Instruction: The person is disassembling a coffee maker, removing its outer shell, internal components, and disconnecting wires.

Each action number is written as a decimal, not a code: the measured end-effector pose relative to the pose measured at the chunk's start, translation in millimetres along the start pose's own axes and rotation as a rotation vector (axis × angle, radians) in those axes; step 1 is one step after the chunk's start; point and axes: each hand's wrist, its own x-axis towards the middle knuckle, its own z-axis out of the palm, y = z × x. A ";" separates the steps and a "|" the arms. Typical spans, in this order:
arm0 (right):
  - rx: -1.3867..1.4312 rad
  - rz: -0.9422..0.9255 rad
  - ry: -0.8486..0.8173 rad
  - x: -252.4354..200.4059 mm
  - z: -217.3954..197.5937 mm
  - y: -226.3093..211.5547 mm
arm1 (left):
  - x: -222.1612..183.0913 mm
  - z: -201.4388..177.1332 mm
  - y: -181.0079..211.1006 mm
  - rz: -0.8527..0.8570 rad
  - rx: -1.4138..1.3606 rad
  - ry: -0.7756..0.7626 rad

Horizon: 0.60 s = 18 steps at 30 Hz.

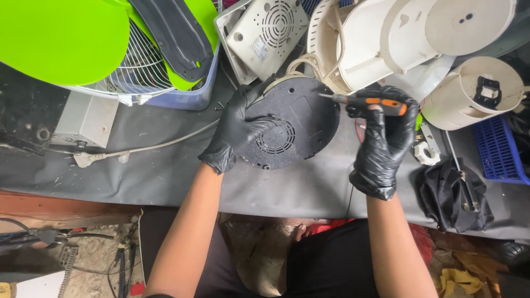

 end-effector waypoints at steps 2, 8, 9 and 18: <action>-0.004 -0.076 -0.098 -3.0 17.9 -3.2 | -0.1 -1.2 11.4 -0.019 0.019 0.002; -0.102 -0.192 -0.138 -1.0 29.6 -13.4 | -2.7 -1.7 14.7 0.007 -0.112 0.010; -0.104 -0.189 -0.138 0.4 22.6 -5.5 | -3.0 -0.4 -0.2 0.003 -0.112 0.009; 0.335 0.207 0.048 -2.2 -10.8 30.7 | -3.0 -8.8 73.0 -0.237 -0.407 0.065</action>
